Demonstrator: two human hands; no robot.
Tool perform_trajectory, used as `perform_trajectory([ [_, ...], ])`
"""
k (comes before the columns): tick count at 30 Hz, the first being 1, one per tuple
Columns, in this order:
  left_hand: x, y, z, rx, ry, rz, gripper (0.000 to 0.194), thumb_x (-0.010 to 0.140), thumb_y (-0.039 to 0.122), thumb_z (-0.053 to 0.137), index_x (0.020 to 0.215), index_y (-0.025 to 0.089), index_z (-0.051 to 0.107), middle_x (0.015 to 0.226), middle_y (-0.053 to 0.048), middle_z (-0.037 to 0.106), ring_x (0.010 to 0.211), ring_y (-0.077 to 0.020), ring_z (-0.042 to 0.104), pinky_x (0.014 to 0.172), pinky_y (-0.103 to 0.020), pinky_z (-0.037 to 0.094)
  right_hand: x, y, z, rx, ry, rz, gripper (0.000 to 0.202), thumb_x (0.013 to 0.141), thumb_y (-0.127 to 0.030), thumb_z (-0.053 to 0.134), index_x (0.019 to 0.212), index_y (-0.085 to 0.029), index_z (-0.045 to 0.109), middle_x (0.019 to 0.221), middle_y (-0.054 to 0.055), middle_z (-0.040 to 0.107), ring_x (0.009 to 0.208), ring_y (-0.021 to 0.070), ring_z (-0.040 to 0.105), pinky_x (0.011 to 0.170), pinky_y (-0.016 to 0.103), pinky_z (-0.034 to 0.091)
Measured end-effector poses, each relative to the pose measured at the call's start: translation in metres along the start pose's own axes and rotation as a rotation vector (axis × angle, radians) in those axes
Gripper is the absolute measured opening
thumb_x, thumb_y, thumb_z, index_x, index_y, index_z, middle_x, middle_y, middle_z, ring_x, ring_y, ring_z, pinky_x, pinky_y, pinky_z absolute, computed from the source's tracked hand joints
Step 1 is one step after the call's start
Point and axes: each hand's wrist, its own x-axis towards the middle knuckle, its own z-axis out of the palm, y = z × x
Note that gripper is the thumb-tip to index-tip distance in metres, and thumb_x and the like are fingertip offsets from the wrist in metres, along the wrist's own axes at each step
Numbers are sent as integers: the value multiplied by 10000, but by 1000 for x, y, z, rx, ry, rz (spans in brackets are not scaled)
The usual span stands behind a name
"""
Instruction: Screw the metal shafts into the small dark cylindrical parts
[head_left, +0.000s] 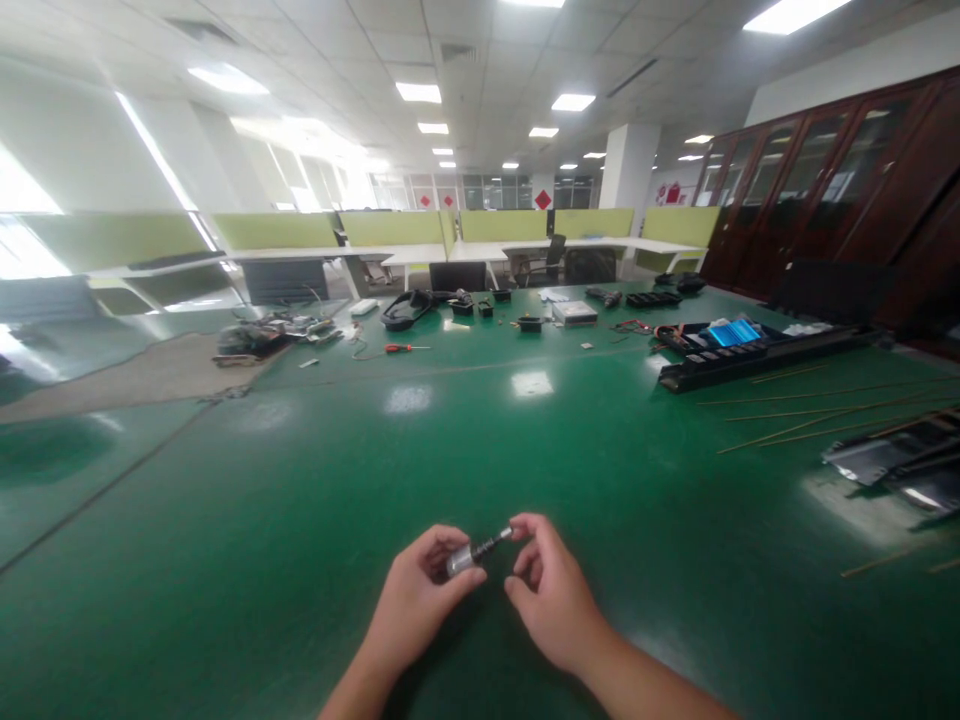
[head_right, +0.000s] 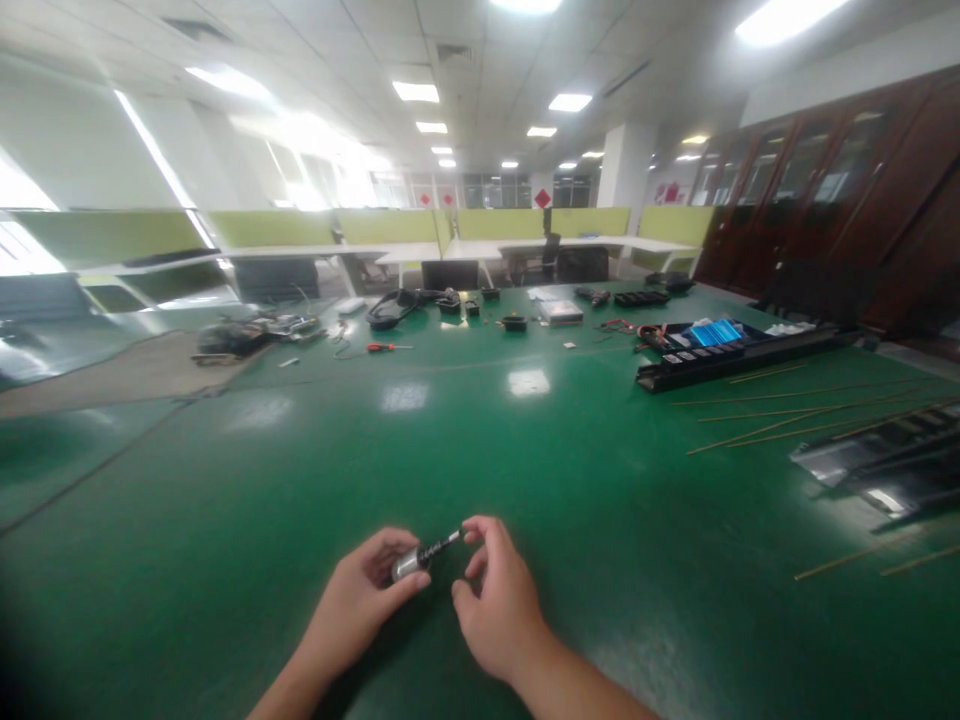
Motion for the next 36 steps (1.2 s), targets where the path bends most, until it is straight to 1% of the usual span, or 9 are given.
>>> perform_trajectory([
  [2, -1, 0, -1, -3, -14, -10, 341, 687, 390, 814, 887, 176, 639, 848, -46, 705, 824, -232, 676, 748, -306, 540, -1, -1, 0, -17, -8, 10, 588, 701, -52, 602, 1251, -239, 515, 1011, 40, 605, 754, 170, 575, 728, 310, 484],
  [5, -3, 2, 0, 5, -20, -8, 349, 678, 400, 813, 879, 174, 637, 833, -47, 701, 803, -228, 665, 728, -304, 529, -2, -4, -2, -40, -18, -5, 564, 692, -59, 621, 1223, -236, 547, 920, 22, 597, 748, 177, 573, 712, 301, 476],
  [7, -4, 4, 1, 26, -27, 0, 347, 673, 409, 814, 853, 171, 637, 814, -46, 700, 777, -221, 653, 708, -297, 510, -2, -7, -3, -52, -28, -43, 499, 686, -50, 611, 1149, -233, 590, 930, 24, 596, 758, 178, 576, 692, 289, 469],
  [10, -6, 8, 2, 71, -75, 3, 319, 678, 405, 815, 814, 165, 656, 778, -40, 702, 737, -203, 629, 675, -276, 470, -2, -12, -6, -54, -38, -100, 392, 689, -40, 591, 1033, -224, 628, 1018, 40, 600, 820, 188, 590, 698, 281, 469],
  [13, -7, 10, 3, 109, -108, 3, 291, 693, 397, 810, 817, 163, 689, 766, -37, 703, 726, -197, 618, 663, -266, 445, -2, -15, -7, -43, -35, -114, 365, 697, -41, 596, 1012, -223, 632, 1044, 39, 608, 860, 195, 599, 718, 278, 472],
  [20, -8, 11, 5, 126, -103, 10, 273, 693, 384, 806, 812, 165, 695, 764, -34, 703, 727, -202, 620, 666, -265, 444, -3, -17, -8, -71, -80, -148, 297, 712, -64, 652, 965, -218, 659, 991, 36, 631, 887, 203, 612, 725, 276, 463],
  [25, -9, 14, 5, 139, -113, 17, 282, 683, 396, 816, 812, 171, 704, 760, -30, 694, 731, -202, 610, 665, -263, 433, -2, -15, -9, -49, -138, -148, 196, 739, -104, 683, 898, -218, 694, 909, 36, 658, 831, 202, 625, 705, 283, 468],
  [30, -10, 13, 7, 160, -148, 37, 264, 714, 396, 800, 843, 182, 714, 779, -27, 691, 749, -201, 601, 680, -265, 421, -1, -12, -8, -19, -106, -101, 79, 756, -130, 702, 792, -199, 696, 844, 38, 660, 789, 197, 625, 681, 281, 471],
  [36, -11, 11, 6, 174, -157, 46, 254, 734, 388, 789, 850, 182, 696, 791, -23, 685, 763, -202, 604, 695, -269, 413, 0, -9, -7, 29, -103, -76, 67, 738, -140, 731, 771, -193, 705, 833, 41, 669, 774, 196, 633, 674, 278, 481],
])
